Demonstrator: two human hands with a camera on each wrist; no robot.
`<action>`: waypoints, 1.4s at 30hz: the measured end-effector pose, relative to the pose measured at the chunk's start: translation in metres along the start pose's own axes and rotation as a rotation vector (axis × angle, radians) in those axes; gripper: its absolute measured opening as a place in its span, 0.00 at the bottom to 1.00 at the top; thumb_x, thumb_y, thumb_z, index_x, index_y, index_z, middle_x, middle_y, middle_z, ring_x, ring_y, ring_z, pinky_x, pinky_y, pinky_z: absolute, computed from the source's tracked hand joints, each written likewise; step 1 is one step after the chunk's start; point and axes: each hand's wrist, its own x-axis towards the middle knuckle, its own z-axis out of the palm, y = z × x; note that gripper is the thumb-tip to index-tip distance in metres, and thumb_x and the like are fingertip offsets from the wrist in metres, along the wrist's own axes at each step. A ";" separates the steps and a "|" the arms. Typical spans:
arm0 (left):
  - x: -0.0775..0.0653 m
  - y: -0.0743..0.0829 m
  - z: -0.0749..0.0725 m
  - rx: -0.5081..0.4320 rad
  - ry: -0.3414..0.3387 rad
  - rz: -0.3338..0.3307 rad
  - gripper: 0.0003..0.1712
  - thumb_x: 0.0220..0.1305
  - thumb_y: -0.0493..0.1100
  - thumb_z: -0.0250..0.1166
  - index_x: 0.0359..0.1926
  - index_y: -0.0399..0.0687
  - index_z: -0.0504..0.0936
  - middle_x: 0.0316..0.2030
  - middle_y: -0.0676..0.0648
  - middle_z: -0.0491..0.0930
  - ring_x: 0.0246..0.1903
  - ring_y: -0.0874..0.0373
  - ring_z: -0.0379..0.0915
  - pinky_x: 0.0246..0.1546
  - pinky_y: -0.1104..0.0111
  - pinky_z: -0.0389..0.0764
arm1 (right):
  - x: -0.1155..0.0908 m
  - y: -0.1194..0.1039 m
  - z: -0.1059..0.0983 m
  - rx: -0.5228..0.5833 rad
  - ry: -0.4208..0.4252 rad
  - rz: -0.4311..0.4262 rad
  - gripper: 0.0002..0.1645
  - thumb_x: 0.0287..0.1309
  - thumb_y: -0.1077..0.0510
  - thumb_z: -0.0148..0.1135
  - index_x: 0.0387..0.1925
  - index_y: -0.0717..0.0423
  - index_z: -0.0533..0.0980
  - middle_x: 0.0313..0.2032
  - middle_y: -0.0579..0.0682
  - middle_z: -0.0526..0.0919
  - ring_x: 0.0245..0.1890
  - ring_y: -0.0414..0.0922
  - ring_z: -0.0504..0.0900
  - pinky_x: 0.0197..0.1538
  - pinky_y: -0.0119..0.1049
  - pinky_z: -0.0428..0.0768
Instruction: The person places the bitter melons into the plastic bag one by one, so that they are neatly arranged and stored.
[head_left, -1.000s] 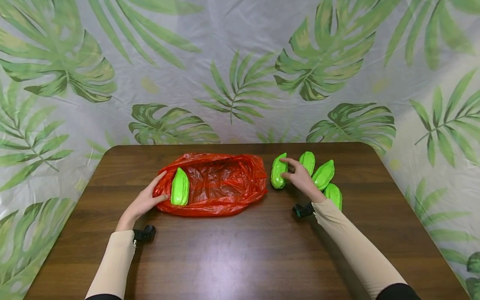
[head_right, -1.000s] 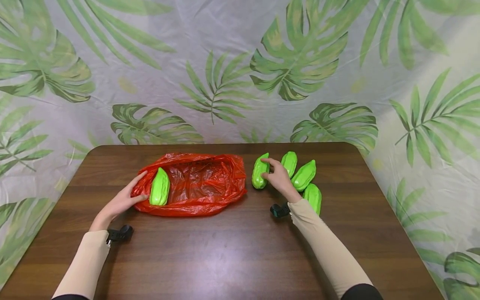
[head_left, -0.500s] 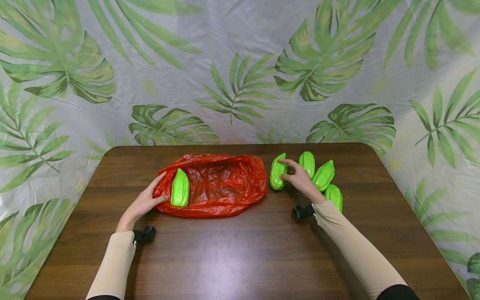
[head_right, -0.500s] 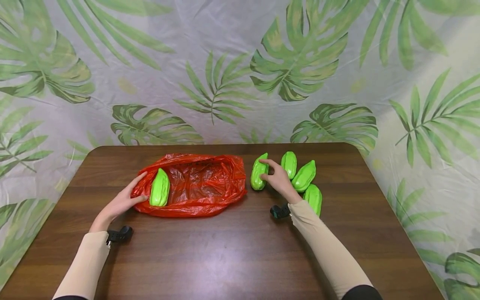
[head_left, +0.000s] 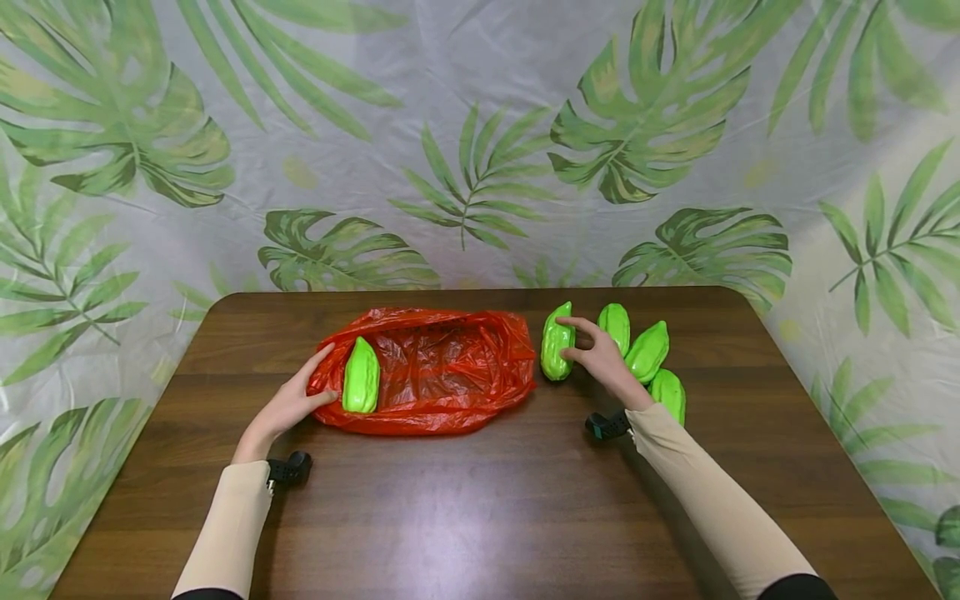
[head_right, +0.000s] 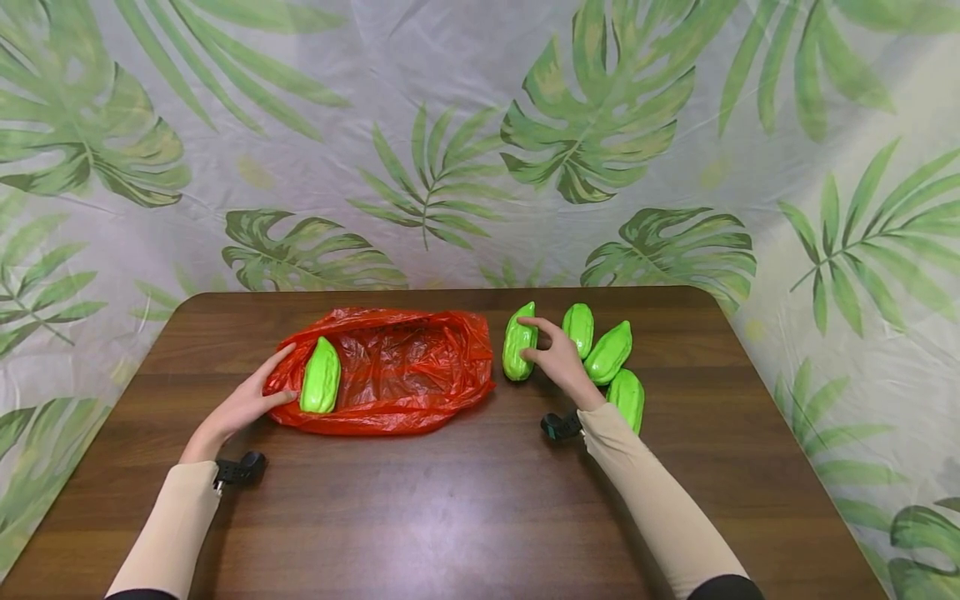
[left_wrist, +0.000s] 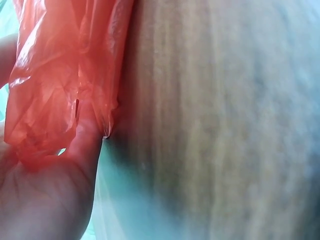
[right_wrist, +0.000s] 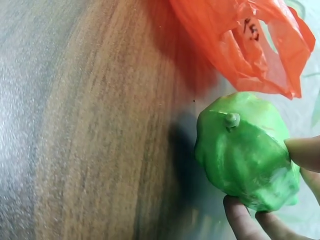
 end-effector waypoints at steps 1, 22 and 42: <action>0.001 0.000 0.000 0.003 -0.001 -0.004 0.47 0.66 0.40 0.60 0.76 0.50 0.42 0.71 0.28 0.42 0.67 0.29 0.41 0.61 0.36 0.49 | 0.000 0.000 -0.001 0.008 0.003 0.001 0.34 0.58 0.69 0.60 0.67 0.59 0.65 0.69 0.60 0.59 0.59 0.62 0.69 0.50 0.51 0.75; 0.003 0.000 0.000 0.002 -0.005 0.006 0.46 0.65 0.39 0.60 0.76 0.49 0.42 0.71 0.28 0.43 0.67 0.29 0.42 0.61 0.36 0.49 | -0.013 -0.028 -0.021 0.142 -0.012 -0.035 0.32 0.64 0.66 0.55 0.69 0.62 0.61 0.68 0.63 0.55 0.58 0.63 0.69 0.45 0.40 0.76; 0.004 0.000 0.001 0.013 -0.004 -0.006 0.46 0.66 0.40 0.60 0.76 0.50 0.42 0.71 0.28 0.42 0.67 0.28 0.42 0.60 0.35 0.49 | -0.020 -0.059 -0.019 0.118 0.011 -0.075 0.31 0.65 0.65 0.53 0.69 0.63 0.61 0.67 0.64 0.56 0.60 0.65 0.66 0.54 0.55 0.70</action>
